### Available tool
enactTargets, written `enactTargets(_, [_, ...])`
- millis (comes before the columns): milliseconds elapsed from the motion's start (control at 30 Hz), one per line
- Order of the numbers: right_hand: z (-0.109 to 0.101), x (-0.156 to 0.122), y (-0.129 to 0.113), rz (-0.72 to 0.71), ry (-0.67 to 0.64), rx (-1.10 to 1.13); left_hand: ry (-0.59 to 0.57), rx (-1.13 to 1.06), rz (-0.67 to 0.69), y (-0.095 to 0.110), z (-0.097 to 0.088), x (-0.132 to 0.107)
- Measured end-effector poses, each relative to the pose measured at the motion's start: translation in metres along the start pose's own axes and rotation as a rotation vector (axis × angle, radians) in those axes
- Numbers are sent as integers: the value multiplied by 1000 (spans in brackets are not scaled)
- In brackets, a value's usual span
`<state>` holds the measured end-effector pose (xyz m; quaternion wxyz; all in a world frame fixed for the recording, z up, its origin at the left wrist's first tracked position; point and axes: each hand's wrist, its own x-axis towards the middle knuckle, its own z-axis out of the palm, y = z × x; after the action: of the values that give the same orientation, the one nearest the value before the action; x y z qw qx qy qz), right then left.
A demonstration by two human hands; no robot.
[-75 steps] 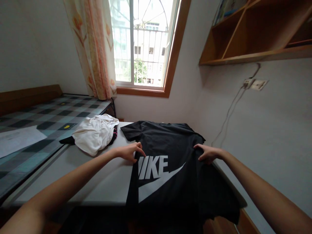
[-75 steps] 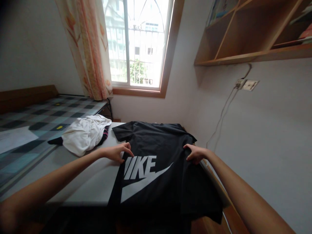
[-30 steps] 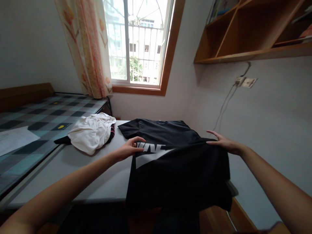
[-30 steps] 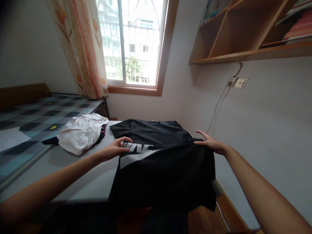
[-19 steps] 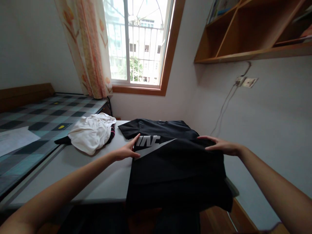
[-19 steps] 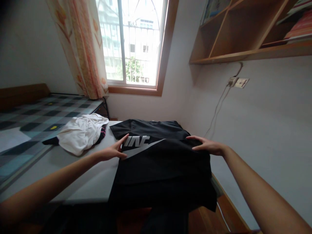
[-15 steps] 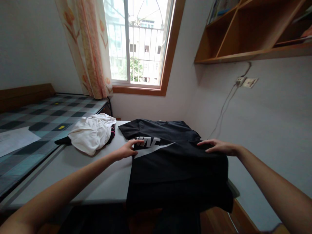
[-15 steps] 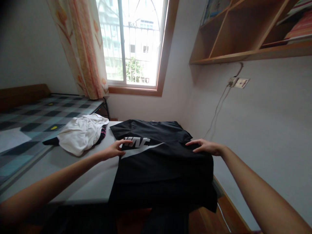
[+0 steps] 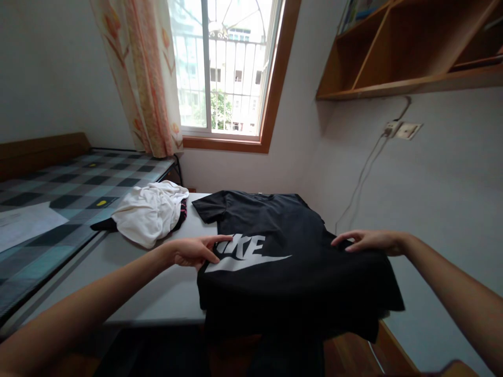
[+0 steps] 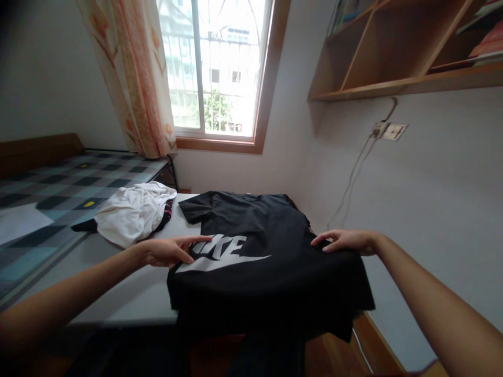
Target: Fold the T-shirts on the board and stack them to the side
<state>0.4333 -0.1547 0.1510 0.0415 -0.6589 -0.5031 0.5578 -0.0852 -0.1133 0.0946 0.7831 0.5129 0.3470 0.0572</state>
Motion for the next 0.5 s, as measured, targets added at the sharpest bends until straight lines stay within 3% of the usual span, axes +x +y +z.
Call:
enactTargets(167, [-10, 24, 23, 213, 145, -258, -162, 207, -223, -6, 6, 1])
enactTargets(367, [-6, 59, 9, 156, 365, -357, -390, 267, -201, -18, 7, 16])
enactTargets(500, [0, 84, -11, 37, 504, -483, -544, 221, -218, -29, 22, 26])
